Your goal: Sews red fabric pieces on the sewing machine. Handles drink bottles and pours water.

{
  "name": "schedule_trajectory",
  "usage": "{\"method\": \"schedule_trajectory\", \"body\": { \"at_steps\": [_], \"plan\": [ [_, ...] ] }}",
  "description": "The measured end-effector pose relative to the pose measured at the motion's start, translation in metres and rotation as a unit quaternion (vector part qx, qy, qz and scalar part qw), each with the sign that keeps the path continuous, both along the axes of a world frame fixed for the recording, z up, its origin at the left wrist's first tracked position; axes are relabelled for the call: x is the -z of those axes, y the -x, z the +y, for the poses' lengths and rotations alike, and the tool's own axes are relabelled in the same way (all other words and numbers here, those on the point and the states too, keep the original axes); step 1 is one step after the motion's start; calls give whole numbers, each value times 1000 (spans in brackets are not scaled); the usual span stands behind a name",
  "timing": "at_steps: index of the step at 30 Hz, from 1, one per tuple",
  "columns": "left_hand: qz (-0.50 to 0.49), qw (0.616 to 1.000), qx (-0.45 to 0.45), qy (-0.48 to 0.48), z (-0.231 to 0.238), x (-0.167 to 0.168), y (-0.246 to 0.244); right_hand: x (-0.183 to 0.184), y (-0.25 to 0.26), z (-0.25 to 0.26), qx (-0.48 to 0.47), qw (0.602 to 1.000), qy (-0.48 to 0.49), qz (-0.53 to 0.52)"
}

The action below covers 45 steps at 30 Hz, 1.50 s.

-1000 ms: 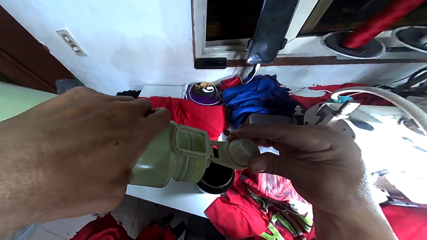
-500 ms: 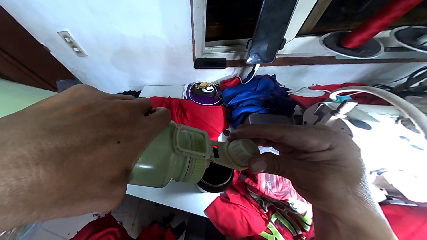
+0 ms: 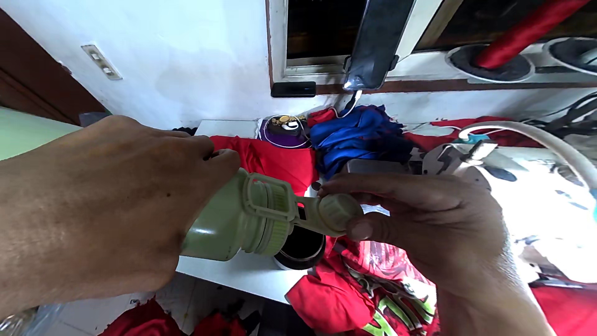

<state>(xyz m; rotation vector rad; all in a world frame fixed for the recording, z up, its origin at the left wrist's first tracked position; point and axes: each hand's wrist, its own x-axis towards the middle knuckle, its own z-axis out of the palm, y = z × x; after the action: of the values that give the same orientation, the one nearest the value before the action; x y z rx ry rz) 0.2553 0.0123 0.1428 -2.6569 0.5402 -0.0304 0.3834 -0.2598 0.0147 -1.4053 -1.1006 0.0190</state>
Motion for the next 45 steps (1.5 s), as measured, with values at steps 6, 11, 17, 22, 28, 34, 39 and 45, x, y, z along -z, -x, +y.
{"method": "schedule_trajectory", "body": {
  "at_steps": [6,11,17,22,28,34,39,45],
  "plan": [
    [0,1000,-5,-6,-1,0,-1,0,-1,0,6,1000,2,-5],
    [2,1000,-8,-7,-1,0,-1,1,-1,-1,6,1000,3,-4],
    [1,1000,-7,-14,-2,0,-2,1,0,0,2,1000,0,3],
    [2,1000,-9,-1,-1,0,-1,1,1,0,11,1000,11,1],
    [7,1000,-8,-1,-1,0,-2,2,2,0,8,1000,8,5],
    [10,1000,2,-5,1,-2,-3,3,2,1,4,1000,3,8],
    [11,1000,12,-1,1,-5,-4,4,3,0,4,1000,-3,1],
    [31,998,8,-52,-12,-15,-10,10,7,-4,4,999,-11,30]
  ]
}}
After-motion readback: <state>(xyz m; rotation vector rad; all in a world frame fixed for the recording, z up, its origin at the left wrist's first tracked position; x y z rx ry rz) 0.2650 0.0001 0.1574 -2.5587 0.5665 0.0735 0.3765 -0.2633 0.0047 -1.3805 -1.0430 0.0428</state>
